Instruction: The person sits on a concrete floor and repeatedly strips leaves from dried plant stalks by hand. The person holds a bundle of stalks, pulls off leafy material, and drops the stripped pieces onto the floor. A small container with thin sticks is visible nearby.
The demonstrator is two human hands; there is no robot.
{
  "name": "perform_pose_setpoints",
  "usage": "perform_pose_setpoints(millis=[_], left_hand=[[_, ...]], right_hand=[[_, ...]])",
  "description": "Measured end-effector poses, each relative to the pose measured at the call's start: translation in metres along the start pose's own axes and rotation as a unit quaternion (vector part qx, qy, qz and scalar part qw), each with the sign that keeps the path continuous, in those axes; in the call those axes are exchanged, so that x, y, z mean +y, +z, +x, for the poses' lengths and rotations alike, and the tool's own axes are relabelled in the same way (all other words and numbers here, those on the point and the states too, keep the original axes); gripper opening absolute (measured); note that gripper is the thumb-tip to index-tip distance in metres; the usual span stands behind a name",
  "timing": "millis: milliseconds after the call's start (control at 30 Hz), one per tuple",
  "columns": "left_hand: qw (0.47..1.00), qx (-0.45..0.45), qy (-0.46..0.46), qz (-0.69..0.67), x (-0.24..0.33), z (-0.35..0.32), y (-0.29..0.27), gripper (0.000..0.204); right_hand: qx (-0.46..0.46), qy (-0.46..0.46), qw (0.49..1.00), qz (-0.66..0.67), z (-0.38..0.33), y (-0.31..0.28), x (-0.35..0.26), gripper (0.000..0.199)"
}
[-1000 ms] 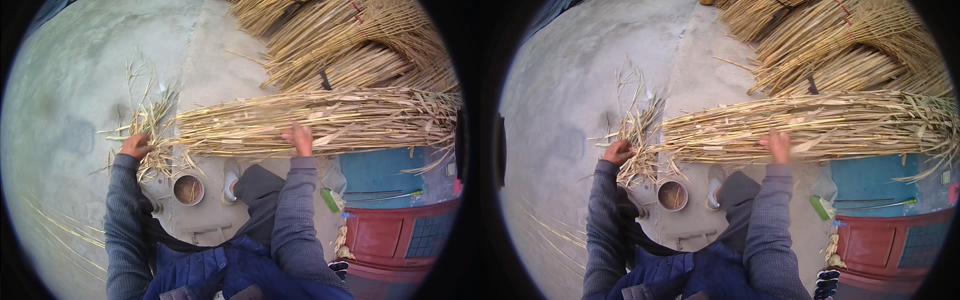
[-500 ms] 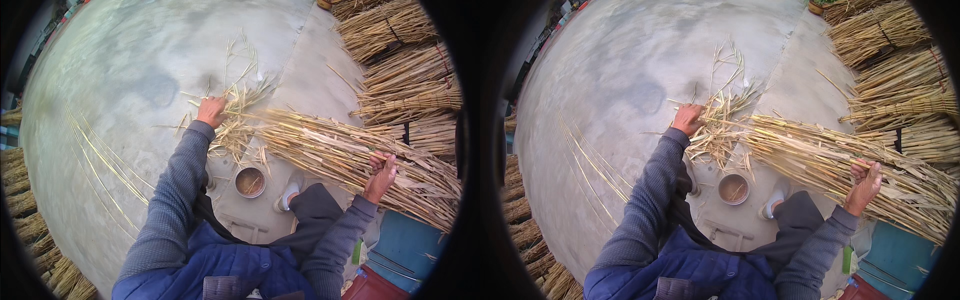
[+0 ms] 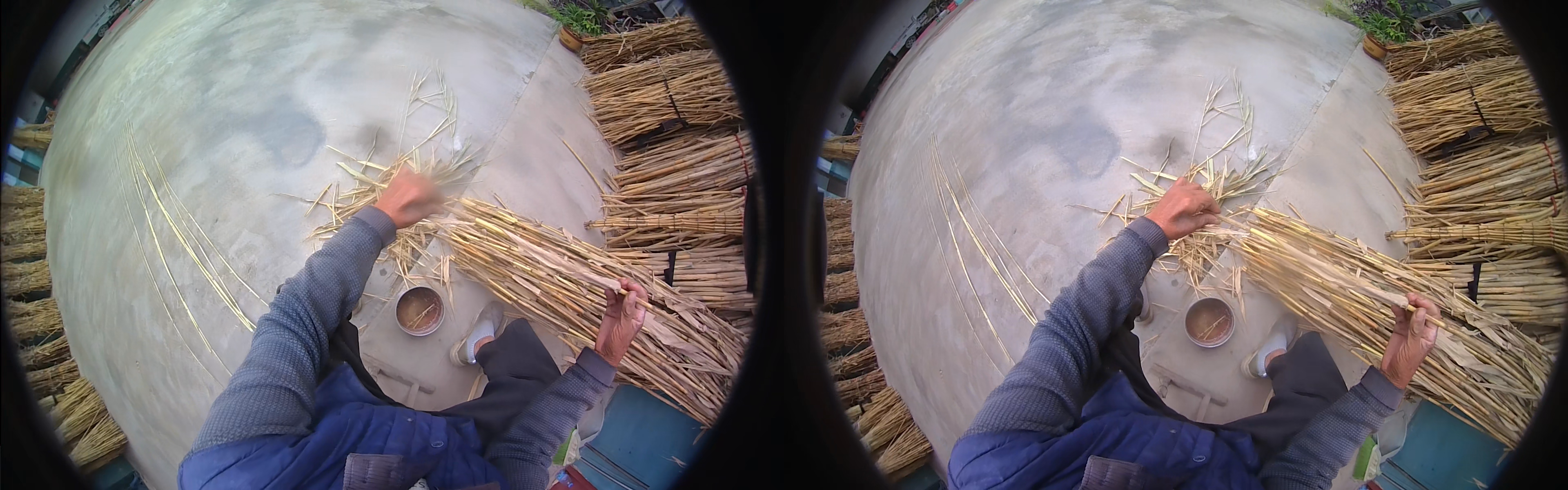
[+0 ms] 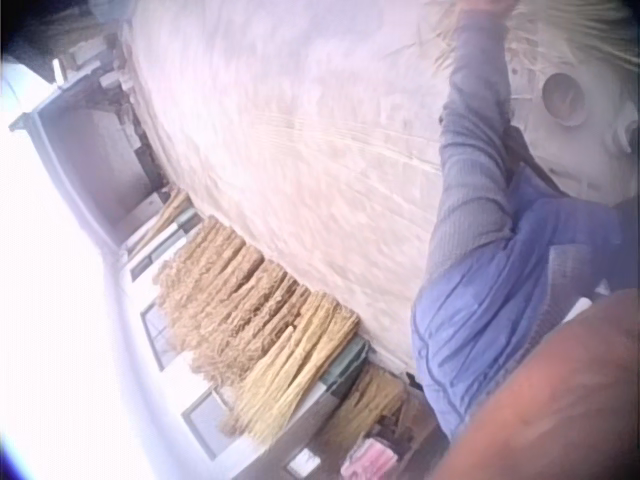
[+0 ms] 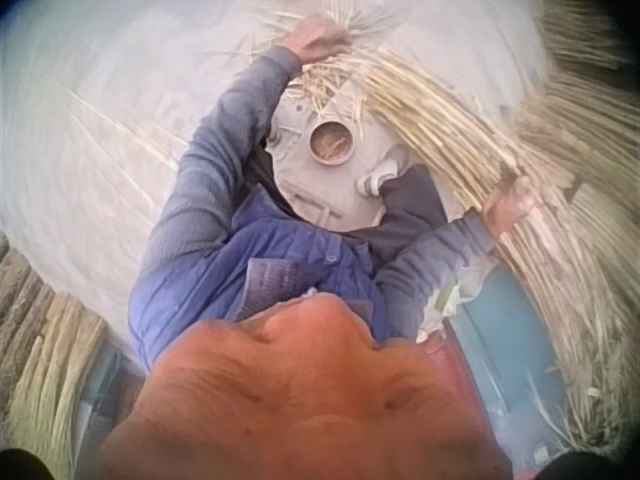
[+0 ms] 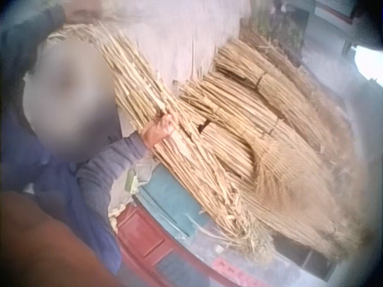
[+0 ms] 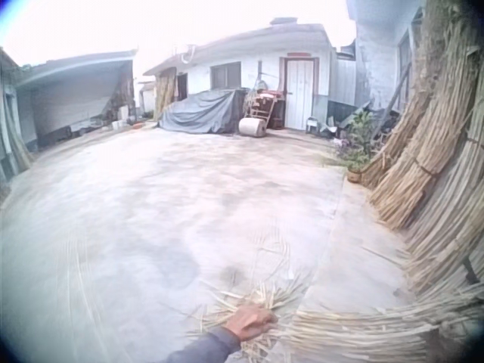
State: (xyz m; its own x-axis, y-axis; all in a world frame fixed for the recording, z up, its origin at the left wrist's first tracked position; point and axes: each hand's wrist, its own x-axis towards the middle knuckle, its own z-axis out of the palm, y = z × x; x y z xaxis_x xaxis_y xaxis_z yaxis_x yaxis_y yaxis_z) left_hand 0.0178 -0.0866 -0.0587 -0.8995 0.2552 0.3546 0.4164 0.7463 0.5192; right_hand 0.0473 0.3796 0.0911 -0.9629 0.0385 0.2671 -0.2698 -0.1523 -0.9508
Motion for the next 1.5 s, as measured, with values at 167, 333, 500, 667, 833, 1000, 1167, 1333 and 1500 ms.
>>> perform_pose_setpoints(millis=[167, 333, 500, 667, 833, 1000, 1167, 1333, 1500], left_hand=[[0.999, 0.018, 0.018, -0.039, 0.003, -0.004, -0.006, 0.021], [0.997, 0.032, 0.018, -0.063, 0.002, -0.006, -0.006, 0.02], [0.98, 0.027, -0.027, -0.193, 0.001, -0.012, -0.019, 0.015], [0.896, -0.021, -0.199, -0.396, 0.001, -0.017, -0.038, 0.015], [0.738, 0.115, -0.304, -0.592, -0.016, -0.021, -0.057, 0.015], [0.713, 0.272, -0.238, -0.601, -0.052, -0.031, -0.074, 0.033], [0.765, 0.316, -0.294, -0.478, -0.079, -0.039, -0.068, 0.032], [0.96, 0.153, -0.14, 0.188, -0.06, -0.035, -0.039, 0.03], [0.974, -0.014, -0.11, -0.197, -0.031, -0.011, -0.027, 0.03]], right_hand=[[0.041, 0.011, 0.999, -0.025, 0.001, 0.007, 0.001, 0.02], [0.118, -0.023, 0.991, -0.066, 0.002, 0.012, 0.007, 0.025], [0.154, -0.037, 0.984, -0.087, 0.001, 0.023, 0.005, 0.032], [0.162, -0.037, 0.984, -0.07, -0.001, 0.037, 0.002, 0.038], [0.17, -0.046, 0.983, -0.058, 0.0, 0.04, 0.001, 0.035], [0.177, -0.012, 0.98, -0.094, -0.001, 0.034, 0.008, 0.036], [0.167, -0.021, 0.98, -0.106, 0.001, 0.024, 0.011, 0.035], [0.154, -0.02, 0.983, -0.099, 0.0, 0.022, 0.008, 0.03], [0.116, -0.025, 0.99, -0.073, -0.001, 0.023, 0.004, 0.029]])
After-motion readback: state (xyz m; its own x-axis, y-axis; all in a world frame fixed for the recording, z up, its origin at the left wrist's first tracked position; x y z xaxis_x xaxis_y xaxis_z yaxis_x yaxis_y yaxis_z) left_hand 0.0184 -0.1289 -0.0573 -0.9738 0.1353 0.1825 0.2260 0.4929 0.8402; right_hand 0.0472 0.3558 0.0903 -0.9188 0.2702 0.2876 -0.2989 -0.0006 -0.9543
